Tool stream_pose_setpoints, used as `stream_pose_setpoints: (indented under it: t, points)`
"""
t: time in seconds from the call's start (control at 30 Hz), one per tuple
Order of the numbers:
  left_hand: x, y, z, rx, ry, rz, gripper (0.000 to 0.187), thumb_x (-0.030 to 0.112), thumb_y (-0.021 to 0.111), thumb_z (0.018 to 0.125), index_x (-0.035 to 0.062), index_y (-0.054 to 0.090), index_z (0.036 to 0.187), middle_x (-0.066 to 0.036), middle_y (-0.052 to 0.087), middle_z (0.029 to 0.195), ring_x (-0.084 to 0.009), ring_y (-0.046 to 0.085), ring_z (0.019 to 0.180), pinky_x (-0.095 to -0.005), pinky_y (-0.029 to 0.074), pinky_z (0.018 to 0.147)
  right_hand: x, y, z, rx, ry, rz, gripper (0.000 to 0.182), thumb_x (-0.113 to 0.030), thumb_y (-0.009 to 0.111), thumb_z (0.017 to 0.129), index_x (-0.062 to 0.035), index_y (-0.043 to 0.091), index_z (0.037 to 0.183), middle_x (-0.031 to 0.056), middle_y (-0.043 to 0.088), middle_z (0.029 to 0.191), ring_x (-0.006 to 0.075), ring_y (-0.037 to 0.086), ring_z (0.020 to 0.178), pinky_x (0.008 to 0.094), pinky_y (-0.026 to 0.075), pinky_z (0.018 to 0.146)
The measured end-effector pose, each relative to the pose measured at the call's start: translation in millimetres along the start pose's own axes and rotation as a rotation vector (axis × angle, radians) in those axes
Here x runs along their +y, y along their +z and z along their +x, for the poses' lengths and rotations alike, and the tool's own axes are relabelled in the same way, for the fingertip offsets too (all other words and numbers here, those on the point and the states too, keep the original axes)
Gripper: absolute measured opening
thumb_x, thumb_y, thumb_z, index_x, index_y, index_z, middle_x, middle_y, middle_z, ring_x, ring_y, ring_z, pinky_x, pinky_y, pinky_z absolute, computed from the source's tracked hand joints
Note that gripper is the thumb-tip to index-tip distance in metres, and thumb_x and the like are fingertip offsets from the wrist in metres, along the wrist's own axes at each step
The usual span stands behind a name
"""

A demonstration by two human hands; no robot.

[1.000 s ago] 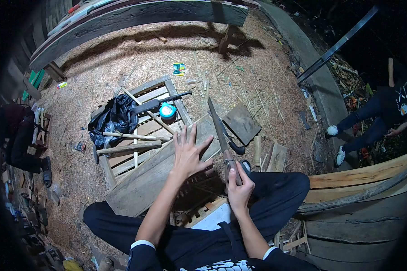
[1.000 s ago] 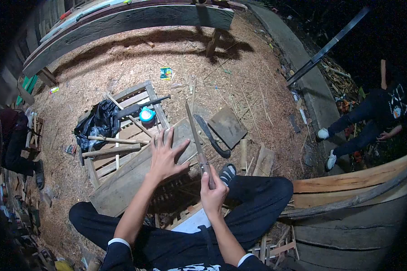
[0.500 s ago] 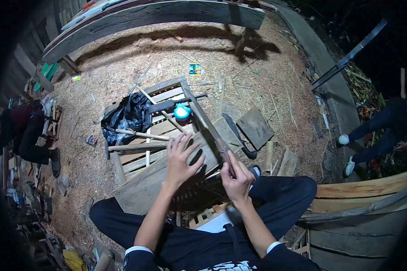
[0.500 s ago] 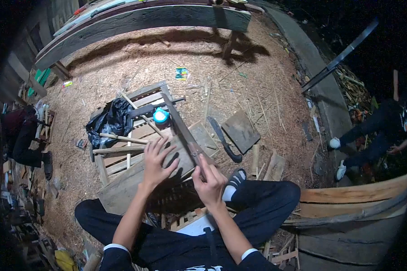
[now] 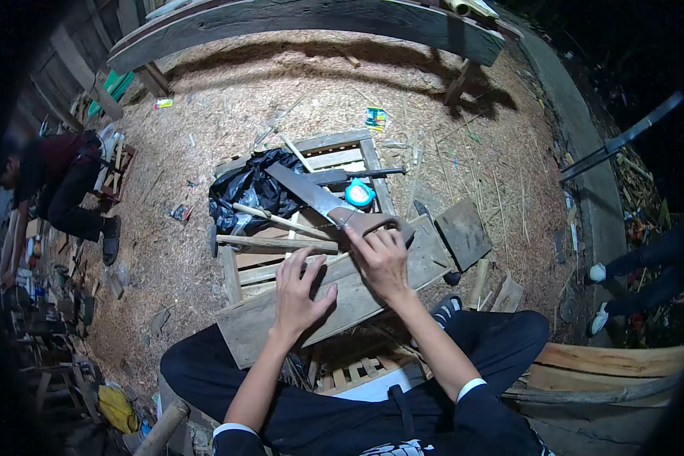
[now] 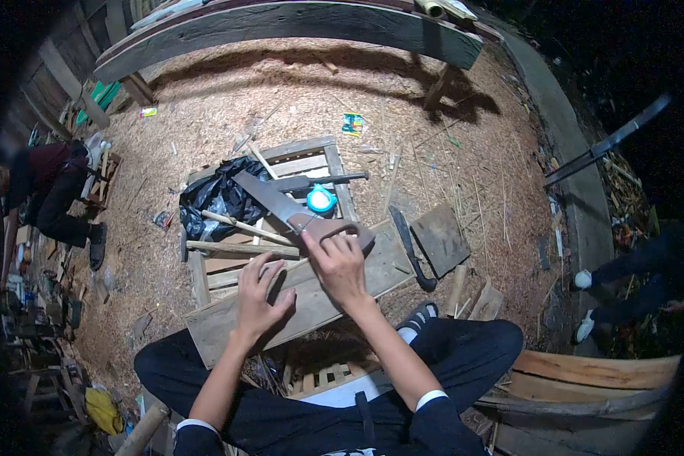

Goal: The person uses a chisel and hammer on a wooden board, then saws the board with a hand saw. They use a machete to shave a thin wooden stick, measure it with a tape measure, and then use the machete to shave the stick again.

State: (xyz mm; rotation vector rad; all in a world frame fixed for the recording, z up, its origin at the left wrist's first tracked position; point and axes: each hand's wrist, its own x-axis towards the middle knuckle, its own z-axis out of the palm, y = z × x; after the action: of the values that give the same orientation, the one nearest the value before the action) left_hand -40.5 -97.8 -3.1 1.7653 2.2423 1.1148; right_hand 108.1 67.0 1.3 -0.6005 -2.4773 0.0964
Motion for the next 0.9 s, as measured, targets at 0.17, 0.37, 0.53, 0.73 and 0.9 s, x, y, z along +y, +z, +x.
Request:
stream_pose_setpoints:
  t: [0.17,0.37,0.53,0.73,0.9]
  points:
    - [-6,-2,8,-0.065,-0.036,-0.065,0.049,0.027,0.079,0.087,0.0068,0.068,0.130,-0.015,0.063,0.140,-0.0358,0.059,0.129,-0.0499,0.043,0.112,8,-3,6,-0.026,0.065,-0.047,0.047,-0.017,0.078,0.089,-0.0194,0.072,0.136,0.0061,0.065,0.093,0.0253,0.060,0.095,0.0450,0.041,0.094]
    - [-32,-5,6,-0.019,-0.102,-0.029,0.034,0.020,0.074,0.093,0.0049,0.072,0.123,-0.014,0.069,0.129,-0.0346,0.063,0.121,-0.0466,0.048,0.105,-2,-5,10,-0.056,0.147,0.028,0.037,-0.021,0.077,0.091,-0.0171,0.076,0.127,0.0098,0.062,0.093,0.0285,0.059,0.098,0.0466,0.041,0.098]
    - [-30,-8,10,0.020,-0.146,-0.019,0.033,0.020,0.075,0.092,0.0052,0.073,0.121,-0.013,0.069,0.126,-0.0345,0.063,0.119,-0.0468,0.048,0.103,-24,-1,37,0.002,0.117,0.038,0.028,-0.019,0.080,0.083,-0.0113,0.076,0.109,0.0088,0.061,0.097,0.0275,0.058,0.098,0.0472,0.040,0.097]
    - [-35,-7,7,0.070,-0.121,0.023,0.031,0.019,0.076,0.090,0.0057,0.074,0.118,-0.013,0.069,0.125,-0.0343,0.064,0.117,-0.0468,0.048,0.102,-41,46,49,-0.241,0.055,-0.080,0.015,-0.015,0.069,0.087,-0.0055,0.074,0.098,0.0138,0.062,0.105,0.0308,0.058,0.113,0.0488,0.041,0.099]
    - [-32,-10,8,0.042,-0.098,-0.019,0.033,0.020,0.078,0.088,0.0064,0.075,0.118,-0.014,0.068,0.128,-0.0344,0.063,0.119,-0.0462,0.047,0.104,-47,53,53,-0.267,0.107,-0.145,0.012,-0.013,0.066,0.086,-0.0042,0.073,0.089,0.0128,0.059,0.107,0.0304,0.055,0.115,0.0473,0.040,0.095]
